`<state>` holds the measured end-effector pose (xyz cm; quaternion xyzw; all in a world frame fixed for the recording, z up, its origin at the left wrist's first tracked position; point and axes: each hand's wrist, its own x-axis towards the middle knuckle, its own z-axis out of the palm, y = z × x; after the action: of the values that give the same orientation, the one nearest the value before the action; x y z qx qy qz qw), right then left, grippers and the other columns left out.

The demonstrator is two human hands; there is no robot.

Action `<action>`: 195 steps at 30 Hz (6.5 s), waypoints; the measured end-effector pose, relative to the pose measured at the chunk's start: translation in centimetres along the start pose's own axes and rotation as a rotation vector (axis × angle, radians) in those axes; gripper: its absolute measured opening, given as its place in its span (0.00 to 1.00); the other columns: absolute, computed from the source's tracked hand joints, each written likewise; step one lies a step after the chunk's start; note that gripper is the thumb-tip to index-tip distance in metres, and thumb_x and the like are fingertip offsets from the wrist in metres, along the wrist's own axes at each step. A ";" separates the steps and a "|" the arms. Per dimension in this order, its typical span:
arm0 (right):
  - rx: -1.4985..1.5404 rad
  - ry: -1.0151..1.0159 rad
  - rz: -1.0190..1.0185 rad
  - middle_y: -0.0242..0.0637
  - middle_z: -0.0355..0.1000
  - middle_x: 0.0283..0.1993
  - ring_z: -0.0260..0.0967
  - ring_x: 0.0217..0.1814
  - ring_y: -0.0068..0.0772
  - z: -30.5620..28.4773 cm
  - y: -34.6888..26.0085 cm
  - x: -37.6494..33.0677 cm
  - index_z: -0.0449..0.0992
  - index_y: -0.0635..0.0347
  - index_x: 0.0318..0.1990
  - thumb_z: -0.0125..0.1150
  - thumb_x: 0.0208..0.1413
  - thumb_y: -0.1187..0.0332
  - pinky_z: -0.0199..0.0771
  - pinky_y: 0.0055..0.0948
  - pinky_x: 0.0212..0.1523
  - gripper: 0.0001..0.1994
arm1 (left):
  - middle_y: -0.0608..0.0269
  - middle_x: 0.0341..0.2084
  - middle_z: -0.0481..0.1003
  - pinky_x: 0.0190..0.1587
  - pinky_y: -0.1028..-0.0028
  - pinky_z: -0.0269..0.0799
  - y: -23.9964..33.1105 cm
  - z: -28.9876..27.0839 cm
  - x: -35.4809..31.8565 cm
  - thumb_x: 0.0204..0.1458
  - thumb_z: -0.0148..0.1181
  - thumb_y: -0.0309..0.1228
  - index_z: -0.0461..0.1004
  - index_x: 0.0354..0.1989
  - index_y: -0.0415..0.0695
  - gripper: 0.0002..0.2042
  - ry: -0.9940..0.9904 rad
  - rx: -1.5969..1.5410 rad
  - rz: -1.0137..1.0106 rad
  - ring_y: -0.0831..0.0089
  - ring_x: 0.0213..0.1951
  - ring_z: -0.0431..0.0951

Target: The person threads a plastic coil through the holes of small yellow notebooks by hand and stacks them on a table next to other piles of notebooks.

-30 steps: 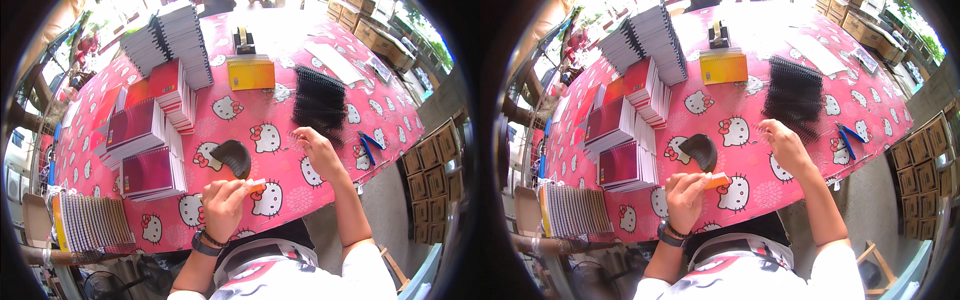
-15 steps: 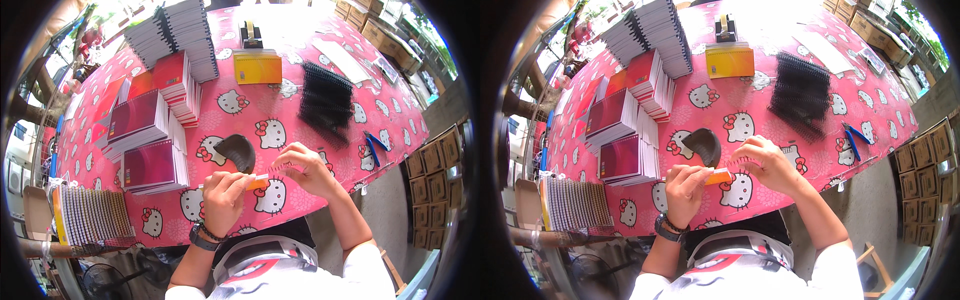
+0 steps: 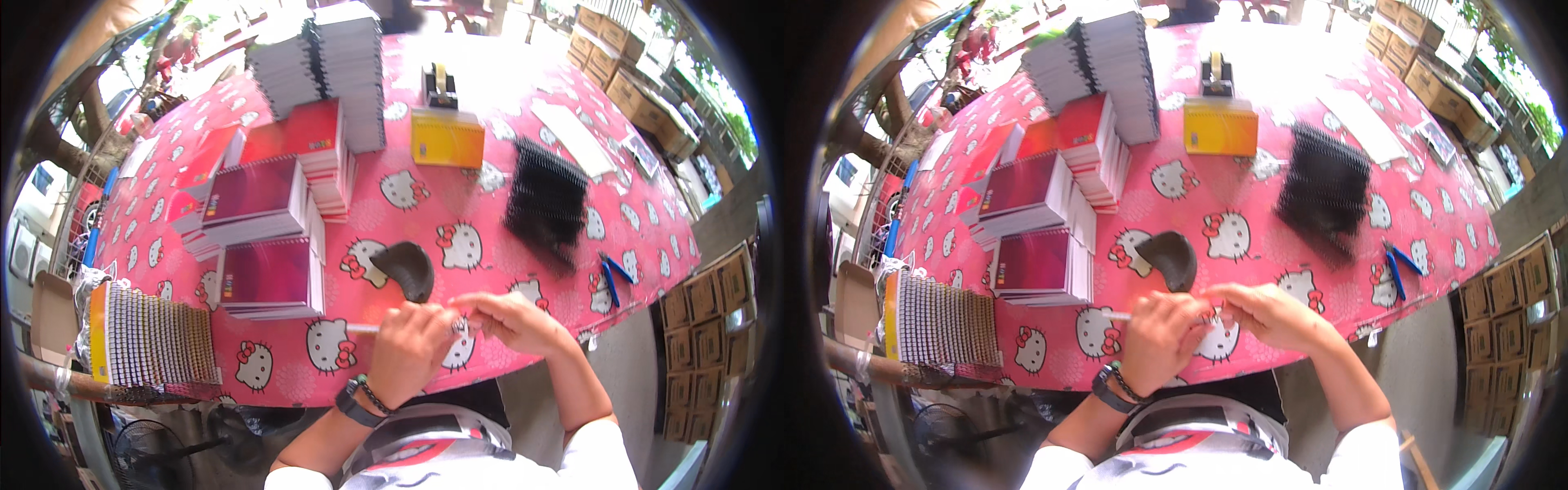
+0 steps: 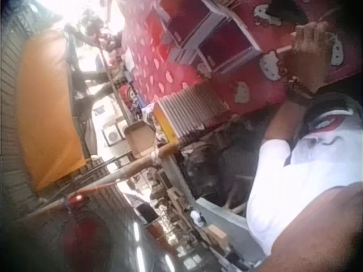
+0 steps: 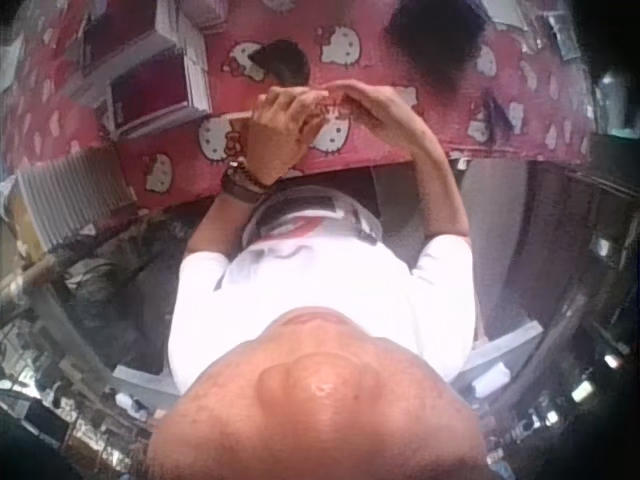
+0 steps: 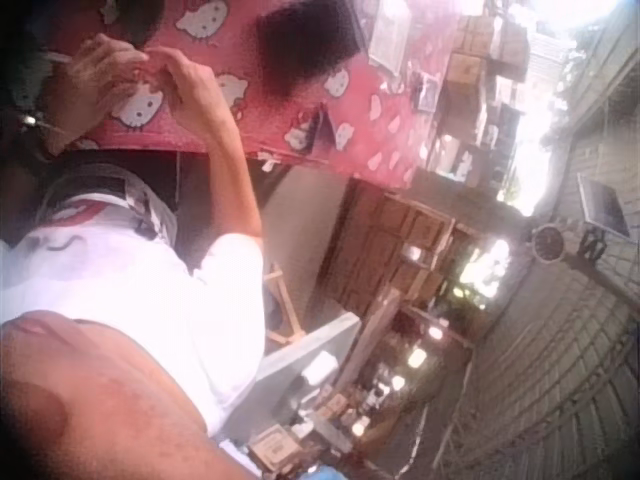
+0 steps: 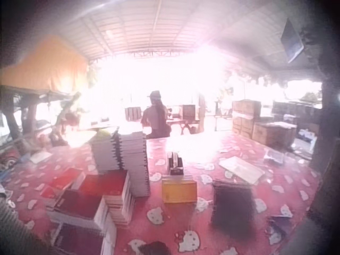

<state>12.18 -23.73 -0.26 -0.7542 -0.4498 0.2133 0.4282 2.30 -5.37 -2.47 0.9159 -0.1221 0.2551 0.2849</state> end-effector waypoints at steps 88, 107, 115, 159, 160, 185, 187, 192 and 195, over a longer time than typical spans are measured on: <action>-0.178 0.157 -0.336 0.44 0.67 0.53 0.62 0.57 0.47 2.4 -3.3 4.6 0.72 0.59 0.46 0.65 0.49 0.65 0.66 0.40 0.55 0.17 | 0.66 0.31 0.68 0.36 0.79 0.67 -3.6 -1.2 -3.1 0.50 0.65 0.30 0.63 0.40 0.42 0.16 0.121 -0.733 -0.601 0.81 0.33 0.68; 0.004 0.364 -0.309 0.39 0.70 0.38 0.68 0.42 0.40 4.7 -4.4 4.5 0.73 0.59 0.44 0.63 0.49 0.72 0.72 0.34 0.41 0.13 | 0.62 0.35 0.76 0.39 0.82 0.72 -1.9 -2.1 -2.5 0.50 0.60 0.17 0.76 0.39 0.35 0.08 0.418 -0.842 -0.383 0.80 0.38 0.75; 0.099 0.383 -0.225 0.36 0.69 0.36 0.70 0.39 0.30 5.0 -4.6 4.4 0.73 0.61 0.39 0.65 0.49 0.73 0.73 0.27 0.37 0.11 | 0.59 0.36 0.75 0.41 0.80 0.73 -1.1 -2.5 -2.1 0.50 0.59 0.15 0.76 0.38 0.35 0.07 0.405 -0.754 -0.333 0.77 0.38 0.76; 0.231 0.622 -0.159 0.36 0.70 0.45 0.66 0.45 0.25 3.7 -0.9 3.7 0.74 0.62 0.44 0.59 0.54 0.71 0.66 0.25 0.41 0.10 | 0.58 0.47 0.69 0.45 0.74 0.68 -2.1 -26.5 -6.5 0.63 0.45 0.36 0.66 0.54 0.37 0.17 1.352 0.292 -0.313 0.74 0.41 0.70; 0.248 0.593 -0.160 0.35 0.70 0.44 0.66 0.44 0.24 3.8 -0.4 3.6 0.74 0.63 0.43 0.58 0.55 0.72 0.65 0.24 0.40 0.09 | 0.56 0.48 0.69 0.50 0.72 0.67 -2.5 -29.5 -7.2 0.62 0.46 0.35 0.66 0.54 0.38 0.16 1.469 -0.068 -0.163 0.71 0.46 0.71; 0.090 0.081 -1.040 0.41 0.72 0.38 0.66 0.44 0.45 17.7 -22.2 22.2 0.73 0.61 0.42 0.61 0.47 0.75 0.66 0.39 0.47 0.13 | 0.65 0.39 0.76 0.43 0.75 0.66 -18.8 -40.9 -7.8 0.57 0.51 0.51 0.73 0.46 0.46 0.21 0.587 -0.351 -0.815 0.77 0.40 0.74; 0.039 0.150 -1.001 0.44 0.74 0.39 0.69 0.45 0.49 20.8 -26.2 25.1 0.73 0.64 0.41 0.63 0.48 0.68 0.64 0.40 0.50 0.14 | 0.65 0.39 0.76 0.43 0.75 0.66 -18.6 -40.5 -7.2 0.57 0.51 0.52 0.73 0.45 0.46 0.21 0.632 -0.363 -0.813 0.77 0.40 0.74; -0.076 0.012 -0.888 0.46 0.73 0.36 0.70 0.42 0.51 25.9 -28.2 29.4 0.73 0.62 0.41 0.63 0.47 0.68 0.68 0.40 0.45 0.14 | 0.66 0.39 0.76 0.46 0.73 0.64 -17.1 -40.6 -7.2 0.57 0.52 0.50 0.73 0.45 0.47 0.19 0.774 -0.384 -0.688 0.77 0.42 0.73; 0.211 -0.025 -0.831 0.39 0.72 0.32 0.72 0.35 0.34 27.3 -28.7 29.4 0.74 0.60 0.41 0.64 0.47 0.72 0.71 0.30 0.38 0.12 | 0.64 0.42 0.75 0.48 0.73 0.63 -13.1 -42.5 -9.6 0.57 0.53 0.43 0.73 0.45 0.44 0.16 1.010 0.022 -0.425 0.75 0.43 0.73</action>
<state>-6.47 20.56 10.87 -0.4582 -0.6965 0.0767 0.5469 -17.81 30.79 16.39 0.6871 0.2203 0.6010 0.3437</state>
